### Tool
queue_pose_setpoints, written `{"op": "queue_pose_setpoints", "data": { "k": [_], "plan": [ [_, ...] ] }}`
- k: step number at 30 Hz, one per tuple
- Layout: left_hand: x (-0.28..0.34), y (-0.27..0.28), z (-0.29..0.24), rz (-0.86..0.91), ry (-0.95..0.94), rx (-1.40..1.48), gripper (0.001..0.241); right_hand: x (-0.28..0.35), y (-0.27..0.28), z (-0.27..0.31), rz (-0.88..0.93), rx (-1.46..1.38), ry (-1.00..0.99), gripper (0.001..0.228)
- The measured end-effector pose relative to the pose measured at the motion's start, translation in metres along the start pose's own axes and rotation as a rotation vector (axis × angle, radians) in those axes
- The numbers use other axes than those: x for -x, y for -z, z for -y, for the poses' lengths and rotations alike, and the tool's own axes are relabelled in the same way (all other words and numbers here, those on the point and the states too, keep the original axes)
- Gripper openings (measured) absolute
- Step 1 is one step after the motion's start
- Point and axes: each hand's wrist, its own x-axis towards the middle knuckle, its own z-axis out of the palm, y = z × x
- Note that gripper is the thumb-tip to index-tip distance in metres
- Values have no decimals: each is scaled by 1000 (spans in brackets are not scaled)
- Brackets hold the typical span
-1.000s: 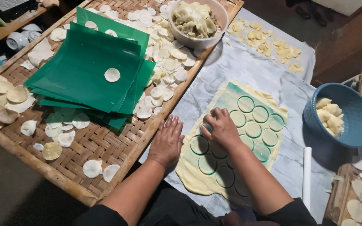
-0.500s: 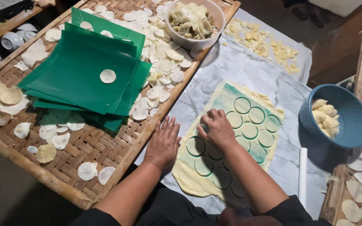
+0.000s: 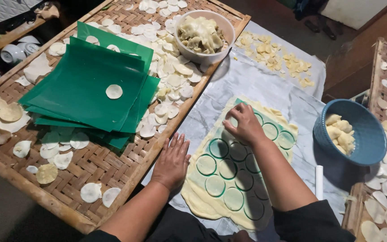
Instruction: Cutting circular shapes from a sheet of dough and placing them on a drying rack
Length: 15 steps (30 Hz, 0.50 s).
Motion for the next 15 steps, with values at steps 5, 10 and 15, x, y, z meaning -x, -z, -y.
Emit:
{"op": "queue_pose_setpoints", "data": {
  "k": [5, 10, 15],
  "plan": [
    [-1, 3, -1, 8, 10, -4, 53, 4, -17, 6, -15, 55, 40, 22],
    [-2, 7, -3, 0, 4, -2, 52, 9, -31, 8, -82, 194, 76, 24],
    [-1, 5, -3, 5, 8, -14, 53, 1, -32, 7, -125, 211, 107, 23]
  ]
}}
